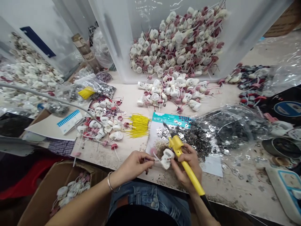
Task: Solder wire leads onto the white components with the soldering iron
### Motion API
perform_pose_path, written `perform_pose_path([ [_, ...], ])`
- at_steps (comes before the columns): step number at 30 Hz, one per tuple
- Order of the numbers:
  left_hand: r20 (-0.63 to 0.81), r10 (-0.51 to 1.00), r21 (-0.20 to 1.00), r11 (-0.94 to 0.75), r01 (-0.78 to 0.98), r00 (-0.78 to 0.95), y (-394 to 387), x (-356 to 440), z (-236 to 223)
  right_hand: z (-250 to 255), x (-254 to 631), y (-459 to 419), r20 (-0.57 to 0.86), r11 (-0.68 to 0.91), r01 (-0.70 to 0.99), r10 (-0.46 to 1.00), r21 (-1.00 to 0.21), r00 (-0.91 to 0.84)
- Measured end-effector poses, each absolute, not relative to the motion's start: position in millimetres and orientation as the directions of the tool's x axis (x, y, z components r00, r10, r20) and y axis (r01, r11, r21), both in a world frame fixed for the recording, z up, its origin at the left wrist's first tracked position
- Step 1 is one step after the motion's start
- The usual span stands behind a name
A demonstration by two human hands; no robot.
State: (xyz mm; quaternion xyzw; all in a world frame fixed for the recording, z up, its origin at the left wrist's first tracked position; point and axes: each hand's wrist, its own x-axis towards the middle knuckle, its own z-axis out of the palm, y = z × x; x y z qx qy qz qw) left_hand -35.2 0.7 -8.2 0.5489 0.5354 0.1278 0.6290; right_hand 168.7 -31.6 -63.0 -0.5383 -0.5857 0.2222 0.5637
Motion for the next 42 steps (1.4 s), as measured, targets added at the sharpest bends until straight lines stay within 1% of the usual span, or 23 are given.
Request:
perform_pose_path([
  [1,-0.498,0.792,0.805,0.271,0.528,0.352,-0.4,-42.0,-9.4,-68.2,169.5,-32.1,0.452,0.364,0.404,0.880,-0.839,0.148],
  [3,-0.439,0.842,0.743,0.146,0.653,0.312,-3.2,-53.1,-9.4,-76.7,169.7,-34.0,0.497,0.430,0.438,0.867,-0.789,0.043],
  [6,-0.431,0.861,0.671,0.105,0.734,0.270,-7.0,-62.7,-1.7,-79.7,169.1,-40.0,0.532,0.467,0.482,0.847,-0.741,-0.002],
  [10,-0.414,0.887,0.553,0.065,0.831,0.206,-7.9,-62.8,6.4,-64.6,166.4,-49.2,0.548,0.412,0.538,0.829,-0.735,0.114],
  [12,-0.430,0.877,0.541,0.060,0.839,0.214,-6.9,-57.8,2.6,-55.8,163.1,-51.7,0.538,0.369,0.548,0.822,-0.751,0.184],
  [15,-0.457,0.861,0.530,0.062,0.846,0.223,-6.2,-48.7,-6.3,-48.7,159.3,-54.1,0.523,0.339,0.541,0.820,-0.769,0.230],
  [17,-0.394,0.886,0.569,0.026,0.822,0.245,-7.9,-44.8,-8.1,-47.6,158.1,-56.9,0.523,0.328,0.541,0.813,-0.774,0.255],
  [19,-0.259,0.917,0.673,-0.054,0.738,0.303,-11.8,-43.3,-5.9,-47.8,155.5,-61.2,0.504,0.307,0.524,0.814,-0.794,0.287],
  [21,-0.138,0.915,0.786,-0.132,0.604,0.379,-17.1,-42.0,-2.5,-47.9,148.8,-65.4,0.432,0.289,0.416,0.847,-0.862,0.309],
  [23,-0.086,0.895,0.864,-0.151,0.480,0.437,-22.9,-39.1,-0.7,-47.1,138.5,-67.6,0.313,0.251,0.225,0.900,-0.941,0.304],
  [25,-0.107,0.901,0.902,-0.091,0.422,0.421,-28.0,-34.1,-1.4,-45.4,128.1,-67.3,0.200,0.180,0.093,0.930,-0.979,0.309],
  [27,-0.194,0.925,0.914,0.049,0.403,0.327,-31.4,-28.8,-3.7,-43.6,121.3,-65.5,0.160,0.128,0.111,0.920,-0.986,0.358],
  [29,-0.315,0.918,0.912,0.221,0.346,0.243,-32.3,-24.8,-6.2,-42.5,119.2,-63.5,0.228,0.148,0.223,0.889,-0.964,0.398],
  [31,-0.419,0.864,0.895,0.344,0.283,0.278,-30.3,-22.9,-8.0,-42.5,120.7,-62.2,0.322,0.207,0.315,0.868,-0.926,0.377],
  [32,-0.448,0.835,0.886,0.365,0.287,0.321,-28.2,-22.6,-8.5,-43.0,122.3,-61.9,0.351,0.232,0.337,0.869,-0.912,0.350],
  [33,-0.457,0.818,0.878,0.350,0.328,0.350,-25.7,-22.6,-8.7,-43.6,124.6,-61.8,0.362,0.249,0.345,0.875,-0.905,0.320],
  [34,-0.448,0.818,0.867,0.299,0.400,0.360,-23.0,-22.6,-8.7,-44.4,127.5,-62.1,0.367,0.258,0.343,0.879,-0.903,0.304],
  [36,-0.378,0.861,0.805,0.124,0.580,0.340,-17.9,-22.0,-8.6,-45.7,136.0,-64.7,0.366,0.261,0.325,0.873,-0.909,0.322],
  [38,-0.276,0.900,0.706,-0.048,0.707,0.336,-15.0,-20.2,-9.2,-45.5,148.5,-71.7,0.407,0.289,0.343,0.844,-0.894,0.348],
  [39,-0.229,0.908,0.670,-0.115,0.733,0.351,-14.5,-18.8,-9.8,-44.3,155.9,-77.2,0.438,0.305,0.377,0.831,-0.875,0.344],
  [40,-0.179,0.913,0.651,-0.169,0.740,0.367,-14.7,-17.2,-10.8,-42.2,163.5,-84.0,0.489,0.333,0.448,0.821,-0.829,0.294],
  [41,-0.128,0.917,0.643,-0.213,0.736,0.377,-15.4,-15.7,-11.9,-39.2,170.9,-91.8,0.529,0.357,0.543,0.826,-0.760,0.198],
  [42,-0.081,0.920,0.641,-0.246,0.727,0.383,-16.3,-14.2,-13.1,-35.5,177.5,-100.2,0.515,0.340,0.583,0.842,-0.738,0.160],
])
